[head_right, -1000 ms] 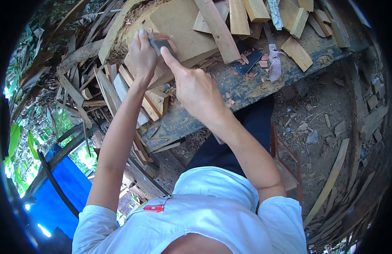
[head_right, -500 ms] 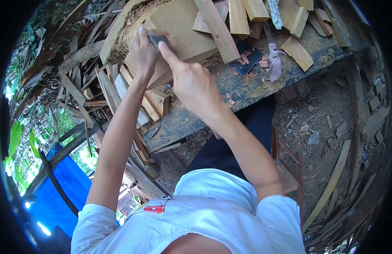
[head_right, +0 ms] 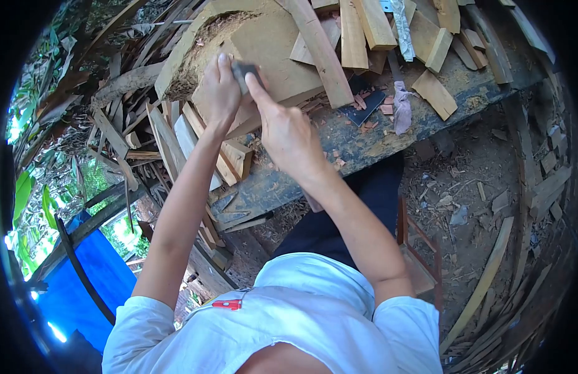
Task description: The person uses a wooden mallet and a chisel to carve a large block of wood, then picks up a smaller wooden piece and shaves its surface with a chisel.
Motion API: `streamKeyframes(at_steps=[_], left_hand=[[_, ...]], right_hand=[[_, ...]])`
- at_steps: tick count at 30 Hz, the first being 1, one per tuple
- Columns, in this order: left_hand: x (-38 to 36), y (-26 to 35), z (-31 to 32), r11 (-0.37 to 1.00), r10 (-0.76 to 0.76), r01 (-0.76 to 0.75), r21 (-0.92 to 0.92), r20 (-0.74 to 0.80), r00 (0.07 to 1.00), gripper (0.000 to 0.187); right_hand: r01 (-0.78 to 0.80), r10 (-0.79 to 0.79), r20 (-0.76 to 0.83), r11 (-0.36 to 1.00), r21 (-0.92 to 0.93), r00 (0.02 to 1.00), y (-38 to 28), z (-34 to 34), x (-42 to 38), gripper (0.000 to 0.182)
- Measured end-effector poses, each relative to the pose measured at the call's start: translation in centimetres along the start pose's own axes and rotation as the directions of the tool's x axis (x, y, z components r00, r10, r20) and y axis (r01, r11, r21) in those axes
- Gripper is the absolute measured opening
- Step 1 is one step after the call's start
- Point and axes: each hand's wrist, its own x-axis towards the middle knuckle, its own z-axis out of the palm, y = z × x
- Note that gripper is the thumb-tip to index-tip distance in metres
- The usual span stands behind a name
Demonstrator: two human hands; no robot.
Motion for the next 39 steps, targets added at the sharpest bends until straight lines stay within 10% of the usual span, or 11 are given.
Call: streamKeyframes(at_steps=[6,9,15,22,39], left_hand=[[-2.3,-1.8,-1.6,0.996,-0.082,0.081,0.029,0.061,0.995,0.038],[-2.1,-1.4,-1.4,0.999,-0.009,0.011,-0.036,0.057,0.998,0.037],[-3.6,1.1,-1.8,0.968,0.134,-0.111,0.226,-0.087,0.987,0.032],[-3.6,-0.6,-0.2,0.997,0.040,-0.032,0.063,-0.121,0.992,0.030],[-3.4,-0.8,-0.4,0.998,-0.039,0.044,0.052,-0.080,0.996,0.028]], right_hand=[[0.051,-0.049,-0.038,0.998,0.047,0.998,0.0,1.4,-2.0,0.051],[-0.280,0.216,0.185,0.839,0.468,0.959,0.3,-0.6,-1.7,0.047],[-0.288,0.246,0.160,0.894,0.343,0.956,1.2,-2.1,-2.6,0.047],[-0.017,0.016,0.040,1.000,0.019,0.999,1.6,0.8,-4.6,0.051],[0.033,-0.033,0.050,0.999,0.008,0.998,1.5,0.5,-2.9,0.052]])
